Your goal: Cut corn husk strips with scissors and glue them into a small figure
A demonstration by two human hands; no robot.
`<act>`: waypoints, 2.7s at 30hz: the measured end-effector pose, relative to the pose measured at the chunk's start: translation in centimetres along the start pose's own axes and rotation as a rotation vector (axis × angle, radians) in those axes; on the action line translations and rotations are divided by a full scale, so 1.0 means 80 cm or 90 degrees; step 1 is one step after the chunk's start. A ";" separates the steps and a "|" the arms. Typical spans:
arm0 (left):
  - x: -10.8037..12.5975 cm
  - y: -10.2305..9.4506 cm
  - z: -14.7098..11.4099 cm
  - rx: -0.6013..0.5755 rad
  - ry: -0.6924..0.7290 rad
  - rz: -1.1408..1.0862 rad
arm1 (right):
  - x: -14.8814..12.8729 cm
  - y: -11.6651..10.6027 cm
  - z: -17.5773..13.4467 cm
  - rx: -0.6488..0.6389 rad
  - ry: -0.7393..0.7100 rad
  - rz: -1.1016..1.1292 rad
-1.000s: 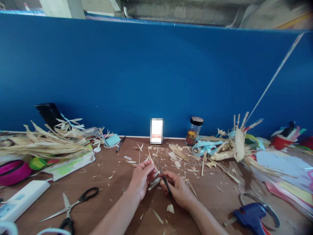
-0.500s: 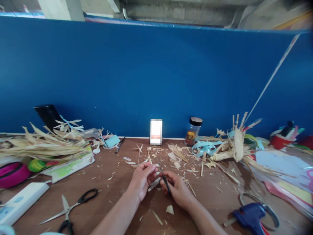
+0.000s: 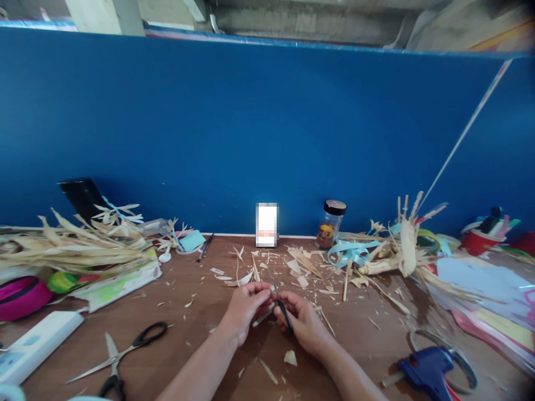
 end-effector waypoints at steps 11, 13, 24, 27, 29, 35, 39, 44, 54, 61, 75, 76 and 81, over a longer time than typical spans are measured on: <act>0.017 -0.012 0.005 0.046 0.098 0.036 | 0.001 -0.001 -0.001 0.006 0.008 0.007; 0.019 -0.013 0.004 0.048 0.110 0.033 | 0.001 -0.001 0.000 0.008 0.007 0.014; 0.008 -0.006 0.006 0.009 0.045 -0.100 | 0.005 -0.002 0.000 0.013 0.010 0.023; 0.007 -0.004 0.006 -0.005 0.039 -0.117 | 0.003 0.000 0.000 -0.001 0.002 0.022; 0.007 -0.005 0.006 0.000 0.038 -0.125 | 0.001 0.001 -0.001 -0.006 -0.005 0.020; 0.010 -0.008 0.005 0.011 0.038 -0.141 | 0.001 0.004 -0.003 -0.025 0.010 0.021; 0.010 -0.009 0.005 0.018 0.040 -0.126 | -0.001 0.007 -0.005 -0.035 0.006 0.009; 0.009 -0.008 0.003 0.016 0.039 -0.118 | -0.001 0.009 -0.005 -0.032 -0.004 -0.011; 0.009 -0.005 0.002 0.014 0.022 -0.152 | 0.001 0.011 -0.005 -0.045 0.002 -0.002; 0.005 -0.008 0.003 0.022 0.016 -0.170 | 0.002 0.010 -0.005 -0.035 0.000 -0.009; 0.002 -0.010 0.006 0.022 0.012 -0.163 | 0.002 0.009 -0.004 -0.038 -0.004 -0.051; 0.002 -0.010 0.006 0.025 0.011 -0.164 | 0.003 0.009 -0.004 -0.038 -0.002 -0.050; 0.002 -0.012 0.006 0.037 0.007 -0.165 | 0.010 0.006 -0.004 -0.029 0.004 -0.057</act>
Point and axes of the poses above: each hand's wrist, its own z-axis towards the middle knuckle, its own y-axis out of the palm, x = y × z, the point moved 10 cm from there along z, towards the middle knuckle, and after that the axes turned 2 degrees about x, right-handed, at the moved point
